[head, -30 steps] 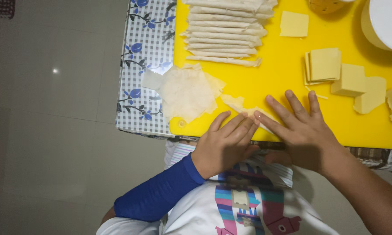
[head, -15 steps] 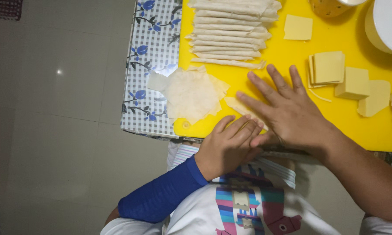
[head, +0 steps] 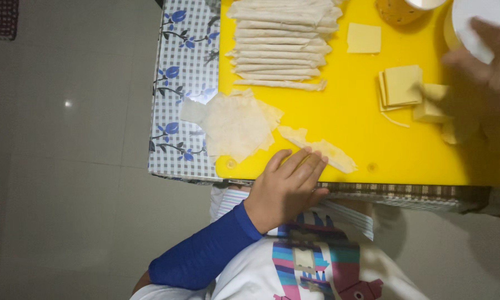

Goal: The person places cheese sticks onto thin dough sheets, rolls them into cylinders, and arranges them in a plastic container. They then slice blocks of cheese into thin strips using a knife on a yellow cutting board.

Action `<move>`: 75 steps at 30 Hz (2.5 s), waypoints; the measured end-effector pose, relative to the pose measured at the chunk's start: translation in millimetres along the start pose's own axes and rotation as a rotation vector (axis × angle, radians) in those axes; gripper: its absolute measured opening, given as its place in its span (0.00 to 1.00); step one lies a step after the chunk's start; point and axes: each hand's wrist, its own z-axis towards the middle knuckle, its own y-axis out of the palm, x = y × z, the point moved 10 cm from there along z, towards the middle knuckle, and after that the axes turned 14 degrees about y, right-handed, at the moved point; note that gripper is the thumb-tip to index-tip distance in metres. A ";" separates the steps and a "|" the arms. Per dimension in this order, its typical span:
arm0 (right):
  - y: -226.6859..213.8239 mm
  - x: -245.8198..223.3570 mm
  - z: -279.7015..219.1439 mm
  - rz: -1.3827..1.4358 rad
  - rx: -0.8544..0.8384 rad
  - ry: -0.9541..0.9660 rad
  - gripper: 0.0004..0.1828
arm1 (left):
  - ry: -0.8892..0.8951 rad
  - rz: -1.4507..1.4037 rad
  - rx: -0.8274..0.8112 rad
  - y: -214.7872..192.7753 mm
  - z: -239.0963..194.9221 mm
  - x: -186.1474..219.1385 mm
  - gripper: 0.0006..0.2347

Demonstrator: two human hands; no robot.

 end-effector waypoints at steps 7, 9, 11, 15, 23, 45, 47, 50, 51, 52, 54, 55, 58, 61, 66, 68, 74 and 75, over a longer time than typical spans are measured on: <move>0.3 -22.4 25.8 -0.119 0.053 -0.083 0.51 | -0.006 0.015 0.006 1.2 -0.6 -0.1 0.24; 2.3 -48.2 0.4 -0.231 0.076 -0.264 0.50 | -0.010 0.012 0.009 1.8 -1.6 -0.9 0.24; 15.5 -76.0 -44.8 -0.305 0.051 -0.517 0.50 | -0.018 0.009 0.008 2.6 -2.3 -2.1 0.24; 71.0 -123.8 -129.4 -0.335 -0.115 -0.900 0.50 | -0.005 0.030 0.003 2.6 -0.8 -1.2 0.23; 131.9 -147.5 -143.4 -0.454 -0.194 -0.824 0.52 | -0.030 0.028 0.068 -4.0 0.5 -2.2 0.18; 104.6 -56.8 -169.2 -0.578 -0.140 -0.533 0.64 | -0.002 0.003 -0.024 2.5 0.6 0.2 0.24; 92.2 -52.2 -171.5 -0.549 -0.065 -0.507 0.62 | -0.004 -0.009 -0.029 2.0 2.0 0.7 0.25; 76.6 -44.3 -169.9 -0.433 -0.021 -0.424 0.55 | -0.006 -0.017 -0.045 1.9 5.9 1.3 0.27; 73.8 -42.1 -169.9 -0.377 -0.024 -0.404 0.52 | -0.006 -0.019 -0.054 2.3 7.3 1.8 0.28; 71.3 -39.9 -169.6 -0.321 -0.028 -0.384 0.50 | -0.008 -0.012 -0.066 3.0 8.8 2.0 0.28; 68.8 -43.1 -173.2 -0.278 0.000 -0.437 0.47 | -0.008 0.003 -0.089 4.4 12.3 1.8 0.30; 68.0 -45.0 -173.9 -0.256 0.014 -0.465 0.46 | -0.008 0.006 -0.096 4.9 13.7 1.9 0.30; 69.4 -47.1 -170.0 -0.195 0.017 -0.505 0.40 | -0.009 0.020 -0.122 6.9 16.4 1.6 0.32; 72.1 -50.1 -165.7 -0.136 0.008 -0.560 0.38 | -0.030 0.020 -0.148 11.8 18.4 0.7 0.34; 69.3 -46.4 -158.9 -0.102 0.046 -0.531 0.37 | -0.044 0.017 -0.164 16.6 20.5 -0.9 0.35; 67.2 -45.8 -158.9 -0.064 0.044 -0.521 0.37 | -0.031 0.031 -0.175 18.4 21.6 -1.1 0.35; 63.2 -47.8 -159.8 -0.019 0.044 -0.511 0.38 | -0.017 0.040 -0.210 22.6 25.3 -1.3 0.37; 63.4 -48.9 -159.8 -0.025 0.045 -0.514 0.38 | -0.015 0.046 -0.214 22.5 26.0 -1.2 0.37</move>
